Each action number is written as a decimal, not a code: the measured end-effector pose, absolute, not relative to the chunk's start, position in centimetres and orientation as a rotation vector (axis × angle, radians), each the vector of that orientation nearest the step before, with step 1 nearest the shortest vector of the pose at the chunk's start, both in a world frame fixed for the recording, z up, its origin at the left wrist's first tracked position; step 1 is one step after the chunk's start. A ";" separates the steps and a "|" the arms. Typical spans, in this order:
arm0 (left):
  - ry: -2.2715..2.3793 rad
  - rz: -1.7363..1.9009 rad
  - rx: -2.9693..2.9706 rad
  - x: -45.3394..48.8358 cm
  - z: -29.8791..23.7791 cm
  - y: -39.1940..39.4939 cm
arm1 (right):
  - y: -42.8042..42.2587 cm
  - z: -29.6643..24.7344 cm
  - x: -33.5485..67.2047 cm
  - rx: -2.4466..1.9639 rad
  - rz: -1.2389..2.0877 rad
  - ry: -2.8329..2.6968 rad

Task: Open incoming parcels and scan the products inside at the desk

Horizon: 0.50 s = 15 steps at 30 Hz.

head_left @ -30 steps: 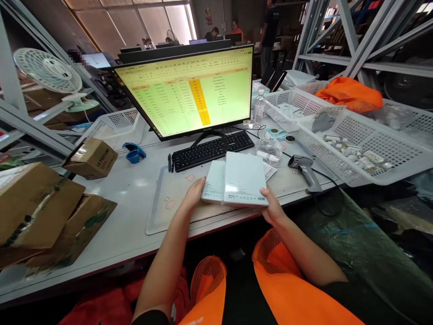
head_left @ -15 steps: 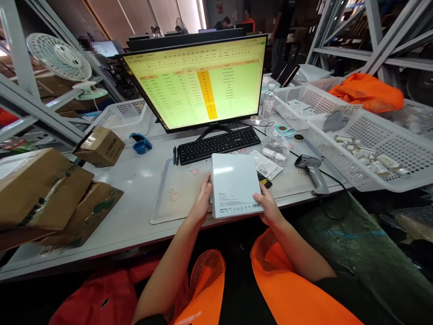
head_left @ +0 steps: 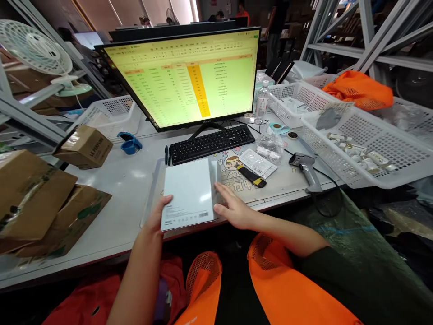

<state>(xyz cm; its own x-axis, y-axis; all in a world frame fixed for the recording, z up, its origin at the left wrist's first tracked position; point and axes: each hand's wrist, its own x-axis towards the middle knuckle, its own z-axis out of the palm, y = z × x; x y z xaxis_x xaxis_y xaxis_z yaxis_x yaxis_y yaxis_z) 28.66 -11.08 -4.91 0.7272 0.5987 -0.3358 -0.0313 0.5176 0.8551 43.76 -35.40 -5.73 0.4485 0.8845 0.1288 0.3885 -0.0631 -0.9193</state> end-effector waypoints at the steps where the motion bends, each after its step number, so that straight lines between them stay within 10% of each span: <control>1: 0.709 0.412 0.948 28.4 -5.0 -10.3 | -34.5 -5.3 44.9 -1.690 0.629 -1.207; 15: 1.197 0.930 1.719 22.7 -10.8 -7.8 | -25.0 -4.2 66.6 -2.618 0.004 -1.093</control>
